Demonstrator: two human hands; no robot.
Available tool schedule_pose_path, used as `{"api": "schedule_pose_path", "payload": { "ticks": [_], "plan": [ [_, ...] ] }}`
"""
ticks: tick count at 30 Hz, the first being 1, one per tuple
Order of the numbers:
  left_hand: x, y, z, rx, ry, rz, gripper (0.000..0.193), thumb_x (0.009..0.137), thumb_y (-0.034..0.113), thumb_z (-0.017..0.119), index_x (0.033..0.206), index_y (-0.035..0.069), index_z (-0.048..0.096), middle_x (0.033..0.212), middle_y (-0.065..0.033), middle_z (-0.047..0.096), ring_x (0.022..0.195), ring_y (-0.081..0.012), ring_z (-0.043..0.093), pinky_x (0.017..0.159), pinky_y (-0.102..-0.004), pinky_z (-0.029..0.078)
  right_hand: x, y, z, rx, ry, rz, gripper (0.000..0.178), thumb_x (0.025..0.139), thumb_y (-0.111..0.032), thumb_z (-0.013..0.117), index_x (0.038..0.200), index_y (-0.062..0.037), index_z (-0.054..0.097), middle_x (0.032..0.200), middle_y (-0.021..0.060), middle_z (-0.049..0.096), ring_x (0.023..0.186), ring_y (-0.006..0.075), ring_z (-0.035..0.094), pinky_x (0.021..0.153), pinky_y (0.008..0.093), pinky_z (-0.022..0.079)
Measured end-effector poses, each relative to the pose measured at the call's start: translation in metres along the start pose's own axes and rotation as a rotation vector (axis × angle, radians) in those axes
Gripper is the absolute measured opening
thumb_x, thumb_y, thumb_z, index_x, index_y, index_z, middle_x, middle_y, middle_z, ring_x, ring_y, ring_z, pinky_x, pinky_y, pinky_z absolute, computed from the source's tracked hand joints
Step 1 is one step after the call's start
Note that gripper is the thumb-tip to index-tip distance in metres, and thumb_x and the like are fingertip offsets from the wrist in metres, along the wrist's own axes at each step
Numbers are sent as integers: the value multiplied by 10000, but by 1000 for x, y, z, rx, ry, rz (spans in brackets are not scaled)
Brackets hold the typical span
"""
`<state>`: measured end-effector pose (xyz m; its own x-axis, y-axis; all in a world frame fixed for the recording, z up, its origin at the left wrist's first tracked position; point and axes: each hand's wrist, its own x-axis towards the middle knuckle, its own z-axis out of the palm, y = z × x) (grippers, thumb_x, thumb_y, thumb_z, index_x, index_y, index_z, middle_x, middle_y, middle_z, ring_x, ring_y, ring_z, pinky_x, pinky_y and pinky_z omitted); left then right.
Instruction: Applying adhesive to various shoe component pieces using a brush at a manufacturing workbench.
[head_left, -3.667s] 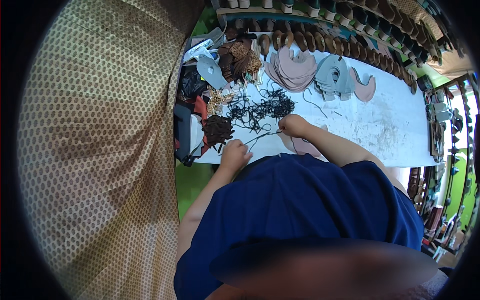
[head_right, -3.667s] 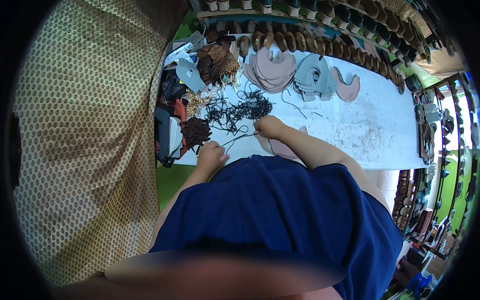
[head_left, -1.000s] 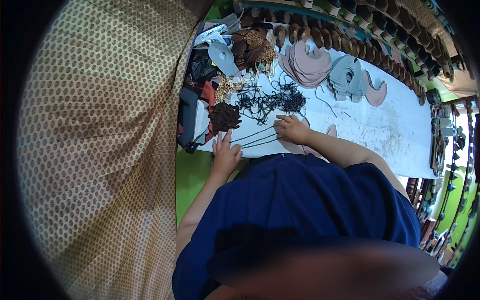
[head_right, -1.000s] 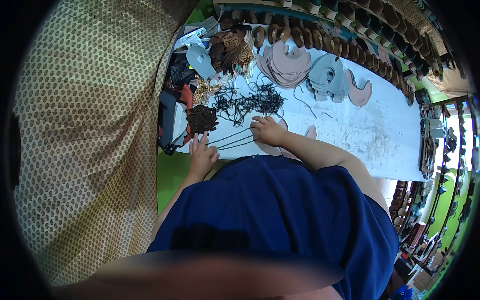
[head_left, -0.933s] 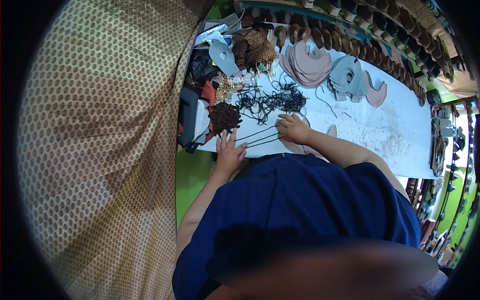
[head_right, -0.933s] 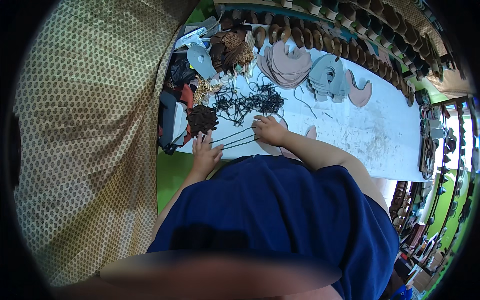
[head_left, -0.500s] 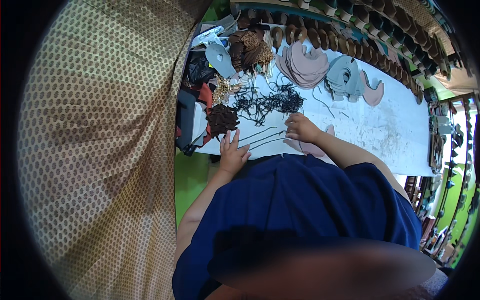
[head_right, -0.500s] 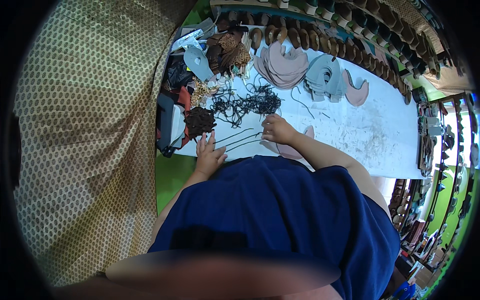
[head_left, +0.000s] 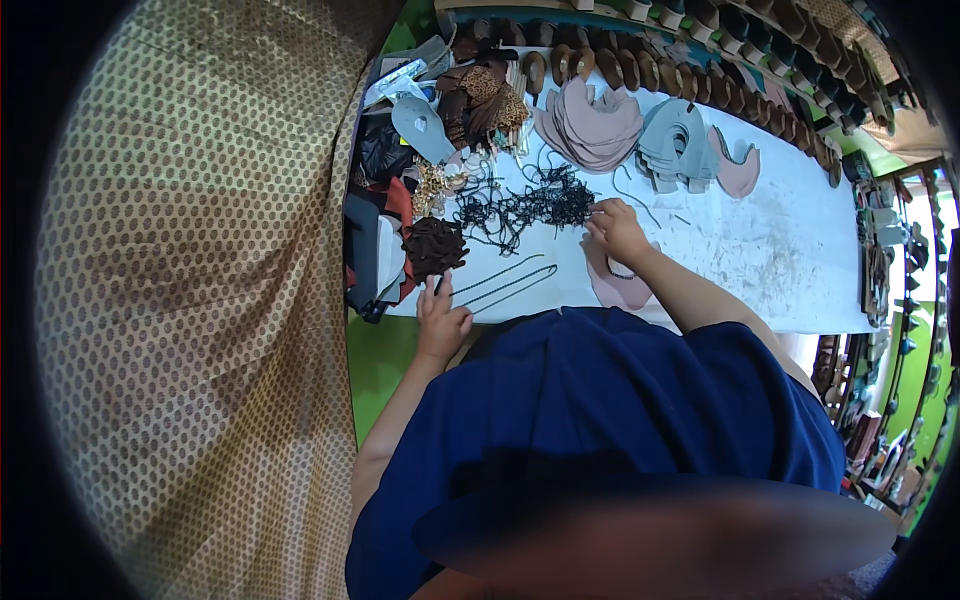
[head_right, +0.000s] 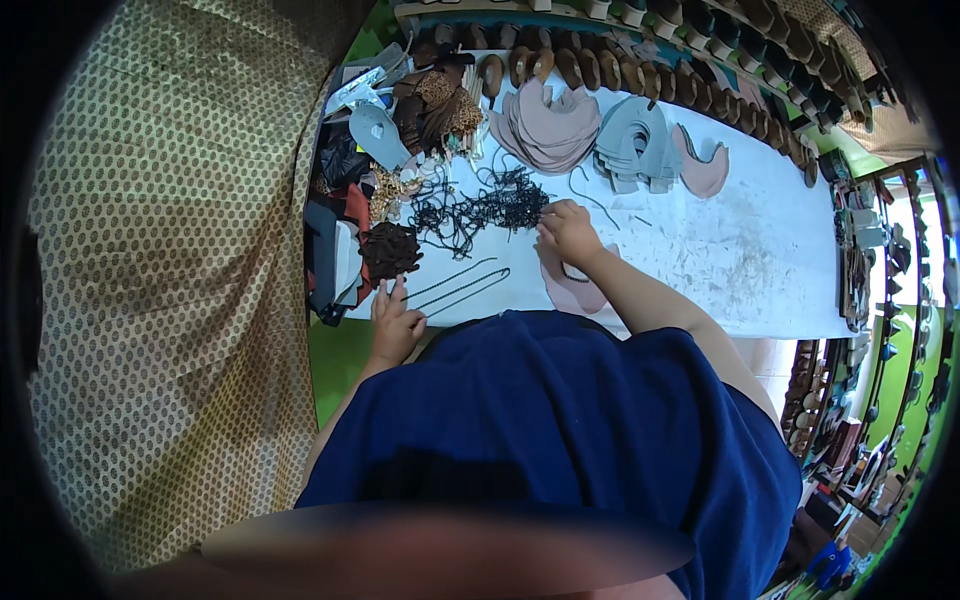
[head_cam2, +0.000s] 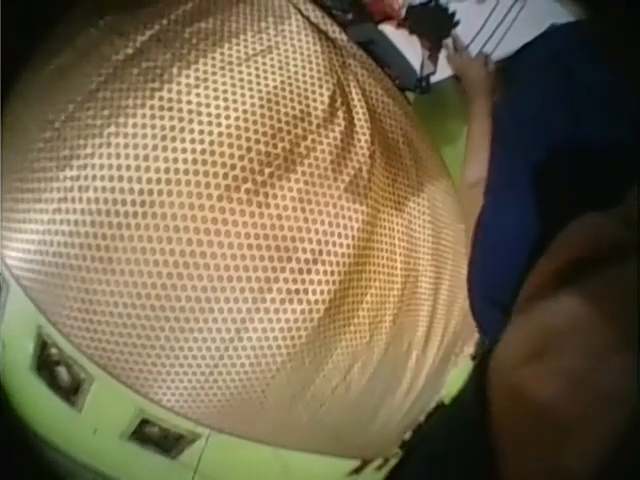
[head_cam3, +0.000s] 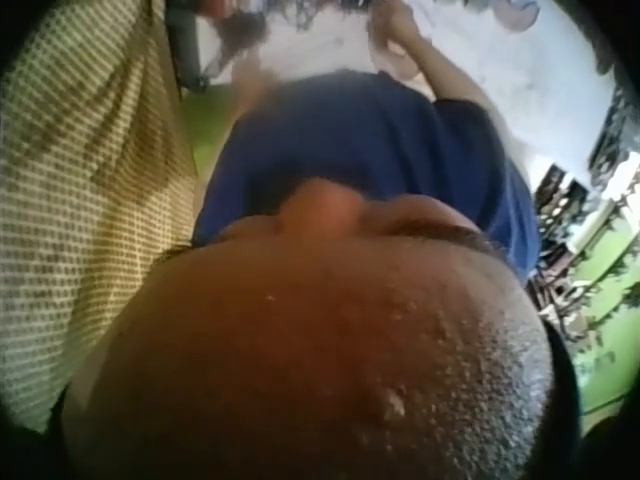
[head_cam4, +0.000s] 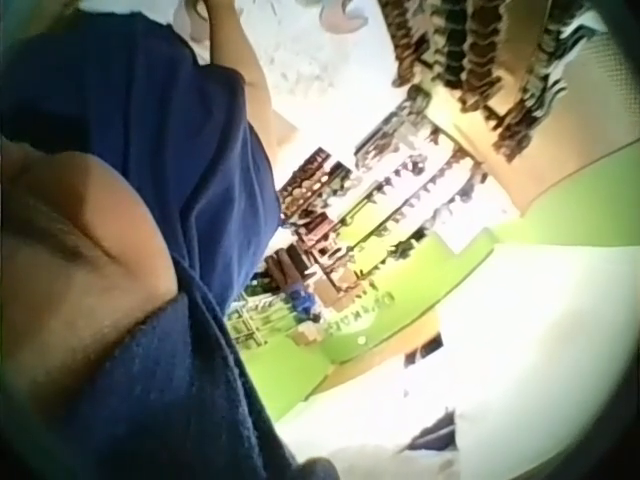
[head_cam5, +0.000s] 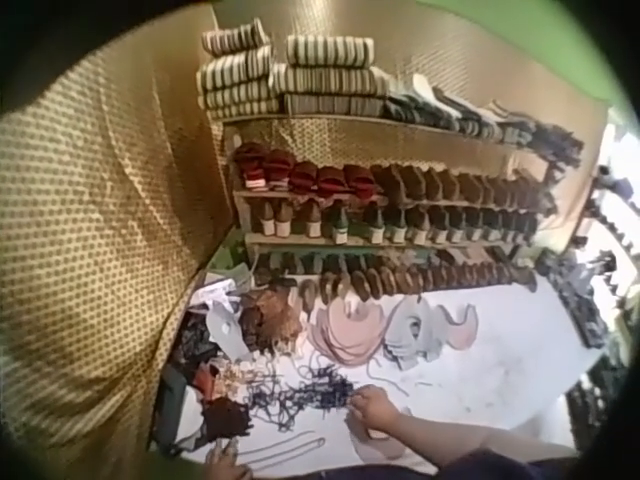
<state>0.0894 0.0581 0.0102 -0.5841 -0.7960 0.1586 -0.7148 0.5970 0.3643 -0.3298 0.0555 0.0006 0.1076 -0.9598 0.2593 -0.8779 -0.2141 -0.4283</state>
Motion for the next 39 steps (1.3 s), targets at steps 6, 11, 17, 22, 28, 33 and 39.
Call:
{"api": "schedule_pose_path", "payload": {
  "ticks": [6, 11, 17, 22, 28, 33, 39],
  "plan": [
    [-1, -2, -17, 22, -36, -22, 84, 718, 193, 789, 768, 140, 747, 1531, -185, 394, 1410, -470, 294, 1120, -528, 278, -11, 22, 4, -43, 74, 153, 88, 795, -199, 708, 852, -133, 725, 1145, 36, 648, 1119, 273, 556, 908, 468, 436],
    [6, 0, -26, 2, -87, -37, 131, 723, 210, 790, 817, 133, 740, 1551, -178, 362, 1425, -457, 272, 1129, -529, 267, -10, 12, -2, -115, -80, 65, 112, 788, -167, 706, 882, -107, 713, 1269, 75, 600, 1288, 313, 458, 951, 538, 419],
    [21, -7, -25, 28, 32, -35, 149, 742, 201, 765, 856, 112, 726, 1563, -181, 339, 1431, -459, 262, 1133, -521, 265, 21, 19, -6, -176, 10, 77, 115, 775, -148, 708, 870, -92, 678, 1265, 81, 599, 1274, 324, 476, 969, 493, 422],
    [43, 0, -38, -10, 133, -52, 112, 742, 162, 725, 838, 104, 726, 1559, -191, 344, 1424, -478, 270, 1133, -523, 274, 79, -20, -67, 65, 20, 43, 108, 817, -96, 705, 891, -54, 637, 1296, 121, 585, 1258, 371, 477, 1008, 491, 413],
    [65, 7, -61, -91, 119, 53, 76, 745, 137, 696, 702, 75, 694, 1489, -219, 443, 1405, -486, 307, 1140, -501, 274, 124, -76, -121, 212, 90, -134, 76, 882, -139, 674, 899, -74, 640, 1324, 115, 573, 1338, 388, 408, 1092, 471, 343],
    [72, 4, -60, -72, 183, -11, 105, 757, 181, 713, 762, 77, 697, 1483, -220, 447, 1396, -484, 321, 1135, -519, 270, 147, -110, -138, 294, 143, -194, 70, 879, -135, 675, 893, -76, 640, 1321, 115, 576, 1307, 366, 430, 1096, 475, 328],
    [112, 56, -77, -202, 286, -92, 314, 759, 287, 777, 1008, 105, 718, 1519, -234, 382, 1401, -497, 290, 1138, -535, 264, 143, -158, -126, 478, -77, -329, 71, 872, -131, 684, 890, -81, 638, 1304, 114, 588, 1302, 350, 435, 1089, 475, 331]
  ]
}}
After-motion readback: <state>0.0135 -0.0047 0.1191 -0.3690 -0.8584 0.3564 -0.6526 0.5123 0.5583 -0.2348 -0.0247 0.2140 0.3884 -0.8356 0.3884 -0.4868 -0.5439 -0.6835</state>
